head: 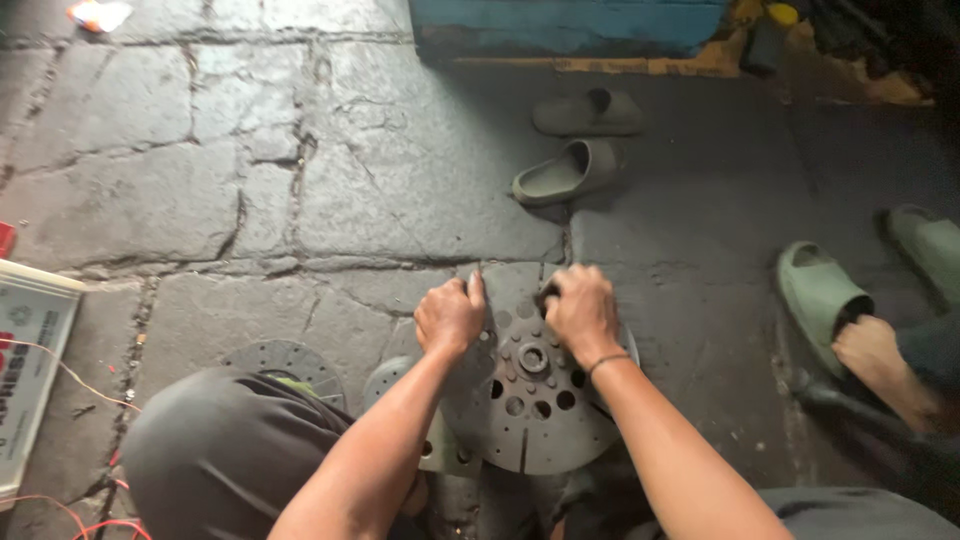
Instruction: The person scrubs a circular metal part with a small abrasive block while sitting on the floor. They rotate the part to clean different areas and use a tool to scrape the center.
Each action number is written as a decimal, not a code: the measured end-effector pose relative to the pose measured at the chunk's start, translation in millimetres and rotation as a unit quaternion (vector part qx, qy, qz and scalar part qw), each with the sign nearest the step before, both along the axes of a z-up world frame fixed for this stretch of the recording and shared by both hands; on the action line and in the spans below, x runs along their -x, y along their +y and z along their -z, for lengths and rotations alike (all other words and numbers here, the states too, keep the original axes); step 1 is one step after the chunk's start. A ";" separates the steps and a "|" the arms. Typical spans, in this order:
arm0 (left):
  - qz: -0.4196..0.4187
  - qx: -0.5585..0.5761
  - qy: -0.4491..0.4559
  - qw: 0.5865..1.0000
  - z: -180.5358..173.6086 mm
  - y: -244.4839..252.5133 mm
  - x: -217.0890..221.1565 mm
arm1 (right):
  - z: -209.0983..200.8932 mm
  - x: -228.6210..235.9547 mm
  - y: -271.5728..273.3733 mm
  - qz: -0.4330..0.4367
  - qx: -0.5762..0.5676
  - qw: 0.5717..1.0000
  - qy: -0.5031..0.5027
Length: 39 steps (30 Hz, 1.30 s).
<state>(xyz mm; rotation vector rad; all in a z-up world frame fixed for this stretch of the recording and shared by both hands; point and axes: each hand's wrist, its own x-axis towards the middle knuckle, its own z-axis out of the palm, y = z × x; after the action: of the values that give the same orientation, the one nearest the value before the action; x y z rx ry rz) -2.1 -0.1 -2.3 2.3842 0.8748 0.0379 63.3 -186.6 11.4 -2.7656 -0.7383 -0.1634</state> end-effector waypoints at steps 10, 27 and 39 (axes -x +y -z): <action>0.043 -0.001 0.013 0.999 -11.9 -4.6 3.2 | -64.9 -29.0 -79.2 0.013 0.024 0.999 0.027; 0.359 -0.131 0.007 0.924 -7.1 -49.0 -49.9 | -2.0 63.9 -70.8 0.113 -0.047 0.991 -0.052; 0.411 -0.142 -0.085 0.897 -8.3 -80.4 -58.8 | 3.0 66.5 -74.5 0.103 -0.039 0.991 -0.073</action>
<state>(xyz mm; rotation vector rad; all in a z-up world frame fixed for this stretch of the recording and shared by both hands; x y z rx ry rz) 56.7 -80.5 6.0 2.7799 -0.2852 0.0405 -3.2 -261.1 8.4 -2.7720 -0.4657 -0.4296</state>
